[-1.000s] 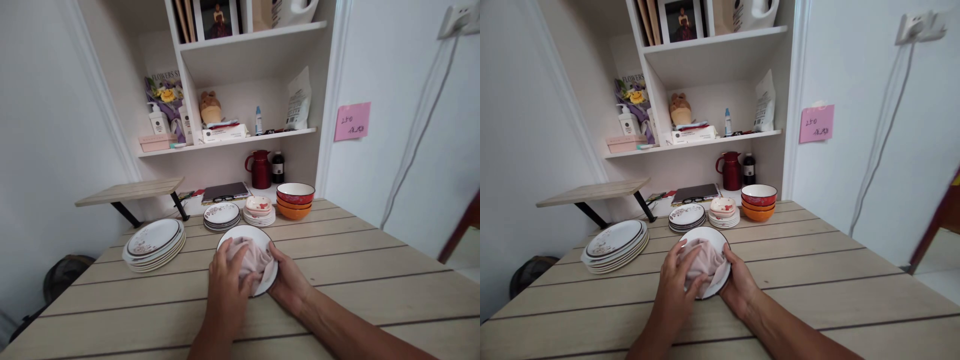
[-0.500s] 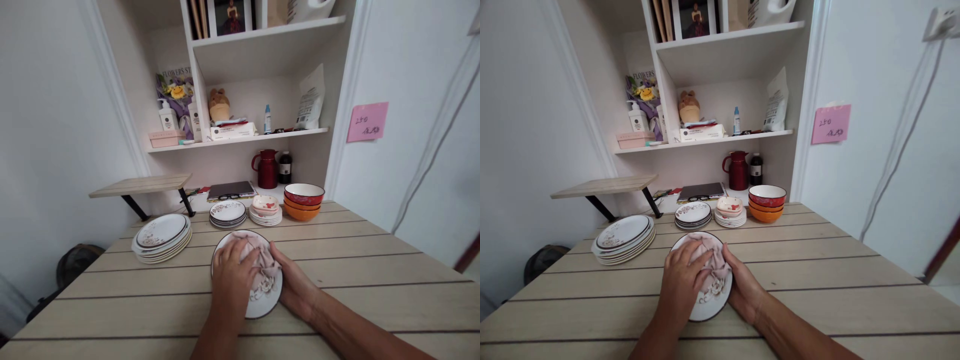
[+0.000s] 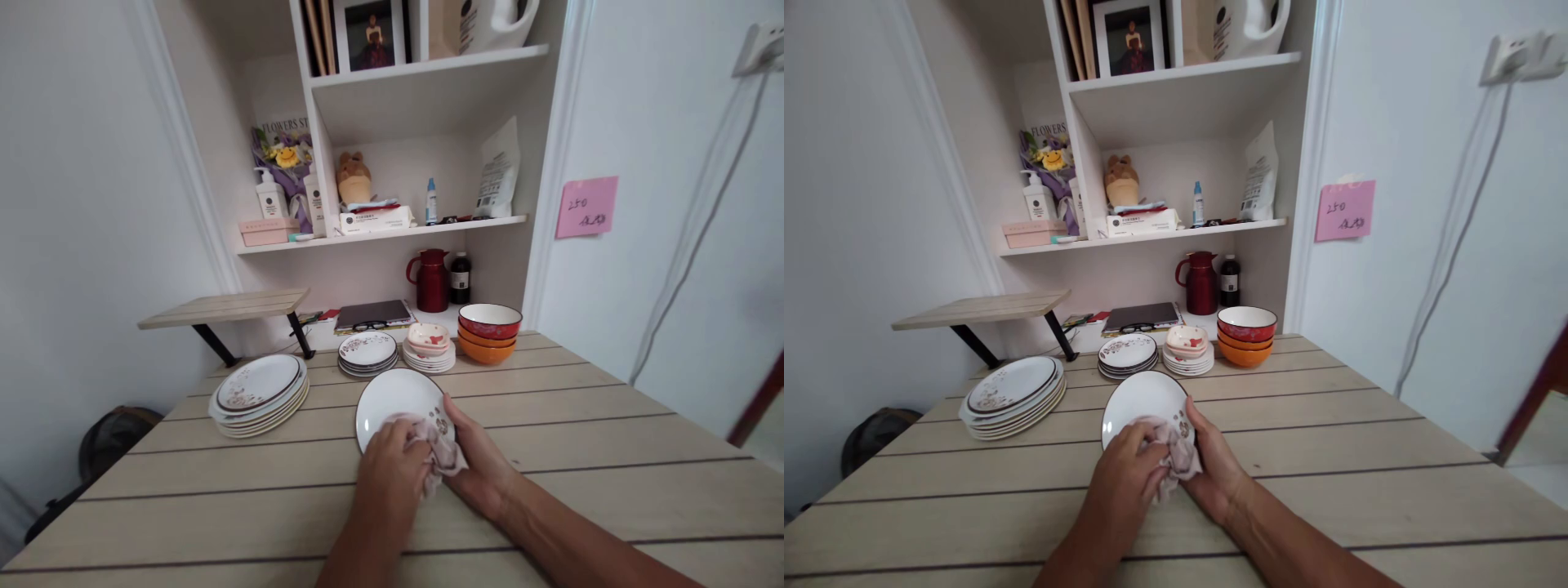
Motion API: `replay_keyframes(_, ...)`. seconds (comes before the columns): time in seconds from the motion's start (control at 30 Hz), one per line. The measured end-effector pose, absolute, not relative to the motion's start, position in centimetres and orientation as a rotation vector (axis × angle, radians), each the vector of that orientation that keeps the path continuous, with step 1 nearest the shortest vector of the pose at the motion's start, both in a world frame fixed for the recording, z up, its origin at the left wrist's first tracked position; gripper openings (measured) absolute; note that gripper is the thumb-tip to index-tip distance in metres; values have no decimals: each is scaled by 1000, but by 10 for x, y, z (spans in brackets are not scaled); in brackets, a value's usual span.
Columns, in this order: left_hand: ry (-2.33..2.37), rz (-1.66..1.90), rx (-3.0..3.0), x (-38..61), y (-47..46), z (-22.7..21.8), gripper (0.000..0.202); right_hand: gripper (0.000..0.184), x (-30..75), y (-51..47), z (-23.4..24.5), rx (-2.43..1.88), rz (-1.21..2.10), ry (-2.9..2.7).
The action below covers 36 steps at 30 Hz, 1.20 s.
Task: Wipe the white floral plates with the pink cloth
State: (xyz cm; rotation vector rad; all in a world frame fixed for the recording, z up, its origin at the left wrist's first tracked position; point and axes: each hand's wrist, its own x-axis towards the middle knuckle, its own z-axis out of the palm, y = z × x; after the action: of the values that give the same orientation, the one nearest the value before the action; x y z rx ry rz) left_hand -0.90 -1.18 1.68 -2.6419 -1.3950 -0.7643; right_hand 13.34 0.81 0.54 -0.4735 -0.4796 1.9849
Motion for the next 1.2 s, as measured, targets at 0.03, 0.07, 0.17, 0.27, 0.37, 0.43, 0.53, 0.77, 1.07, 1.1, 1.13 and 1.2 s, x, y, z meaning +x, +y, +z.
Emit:
replay_keyframes(0.03, -1338, -806, -2680, -8, -12, 17, 28, 50, 133, 7, 6, -490, 1998, -487)
replay_keyframes(0.07, -1296, -850, -2692, -9, -11, 18, 29, 49, 132, 5, 7, -508, 2003, -495)
replay_keyframes(0.17, -1263, -924, -2620, -12, -5, 19, 37, 45, 130, 2, 7, -523, 1983, -528)
replay_keyframes(0.27, -1380, -904, -2433, -15, 2, 17, 43, 48, 128, 2, 6, -479, 1985, -560)
replay_keyframes(0.37, -1545, -831, -2262, -19, 5, 16, 42, 53, 128, 6, 3, -448, 1992, -558)
replay_keyframes(0.43, -1633, -746, -2218, -21, 4, 16, 38, 53, 130, 8, 1, -450, 1970, -526)
replay_keyframes(0.53, -1714, -670, -2238, -21, -2, 16, 35, 50, 132, 10, 0, -443, 1949, -485)
replay_keyframes(0.77, -1415, -898, -2634, -8, -7, 12, 44, 40, 132, 5, 4, -533, 1944, -483)
replay_keyframes(1.07, -1768, -832, -2268, -23, 2, 19, 41, 49, 127, 4, 1, -490, 1974, -511)
replay_keyframes(1.1, -1804, -794, -2266, -24, 2, 19, 38, 49, 128, 5, 1, -497, 1955, -490)
replay_keyframes(1.13, -1830, -756, -2279, -25, 1, 19, 36, 48, 128, 6, 0, -501, 1938, -474)
replay_keyframes(1.2, -1857, -699, -2328, -26, 0, 17, 33, 46, 129, 8, -1, -498, 1906, -457)
